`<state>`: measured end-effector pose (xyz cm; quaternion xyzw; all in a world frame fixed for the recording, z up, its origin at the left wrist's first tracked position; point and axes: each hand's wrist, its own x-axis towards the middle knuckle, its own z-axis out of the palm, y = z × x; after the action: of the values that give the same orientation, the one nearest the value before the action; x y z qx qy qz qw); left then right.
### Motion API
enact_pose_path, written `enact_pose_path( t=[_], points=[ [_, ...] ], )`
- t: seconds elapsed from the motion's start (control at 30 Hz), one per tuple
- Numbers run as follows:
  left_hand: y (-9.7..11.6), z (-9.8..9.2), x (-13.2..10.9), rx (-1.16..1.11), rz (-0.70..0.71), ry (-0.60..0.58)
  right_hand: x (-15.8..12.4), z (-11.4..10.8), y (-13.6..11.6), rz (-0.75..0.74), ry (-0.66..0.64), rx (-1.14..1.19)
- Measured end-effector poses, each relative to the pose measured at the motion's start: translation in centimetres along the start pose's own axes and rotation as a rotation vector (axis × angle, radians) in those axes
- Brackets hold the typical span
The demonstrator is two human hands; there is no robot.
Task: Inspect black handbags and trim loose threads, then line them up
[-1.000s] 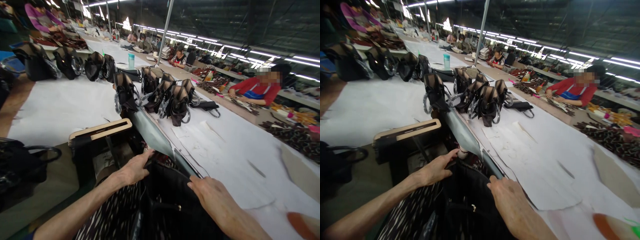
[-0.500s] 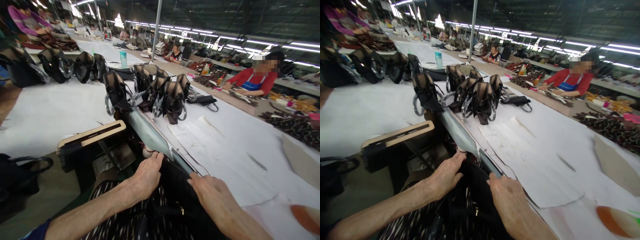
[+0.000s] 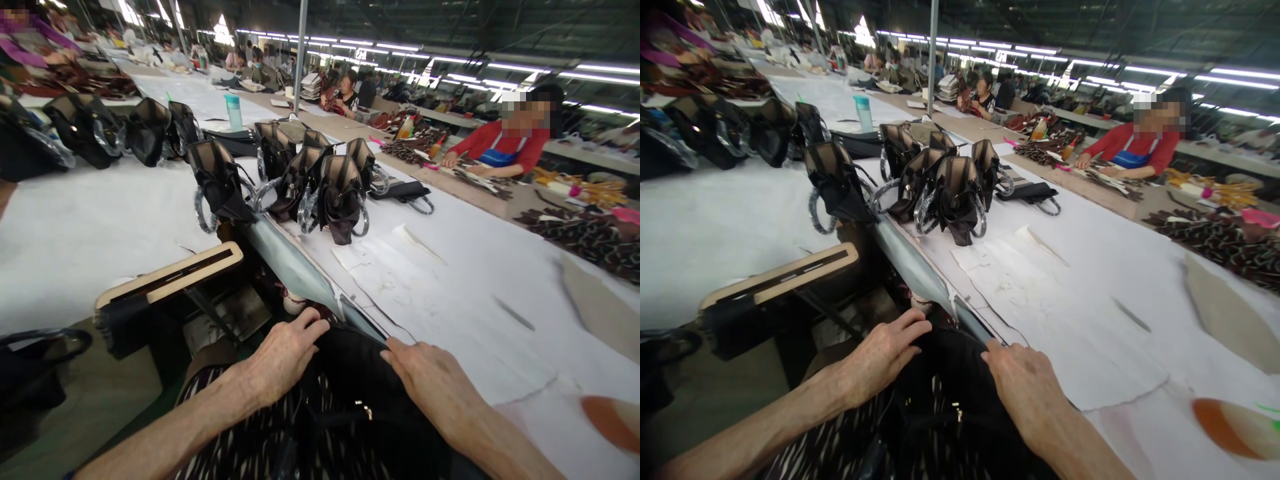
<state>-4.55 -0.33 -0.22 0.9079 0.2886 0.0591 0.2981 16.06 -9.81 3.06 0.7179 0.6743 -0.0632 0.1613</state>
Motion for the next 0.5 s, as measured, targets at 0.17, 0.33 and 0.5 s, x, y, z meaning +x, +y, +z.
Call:
enact_pose_path(
  t=[0.17, 0.33, 0.5],
  points=[
    [-0.1, 0.3, 0.2, -0.003, -0.056, -0.059, 0.3, 0.1, 0.0, -0.021, 0.012, 0.004],
    [-0.4, 0.9, 0.4, -0.001, -0.077, -0.030, 0.4, 0.0, 0.1, -0.014, 0.035, 0.030],
    [-0.3, 1.1, 0.9, 0.001, -0.047, 0.022, 0.2, 0.1, 0.1, -0.026, 0.039, 0.036]
  ],
)
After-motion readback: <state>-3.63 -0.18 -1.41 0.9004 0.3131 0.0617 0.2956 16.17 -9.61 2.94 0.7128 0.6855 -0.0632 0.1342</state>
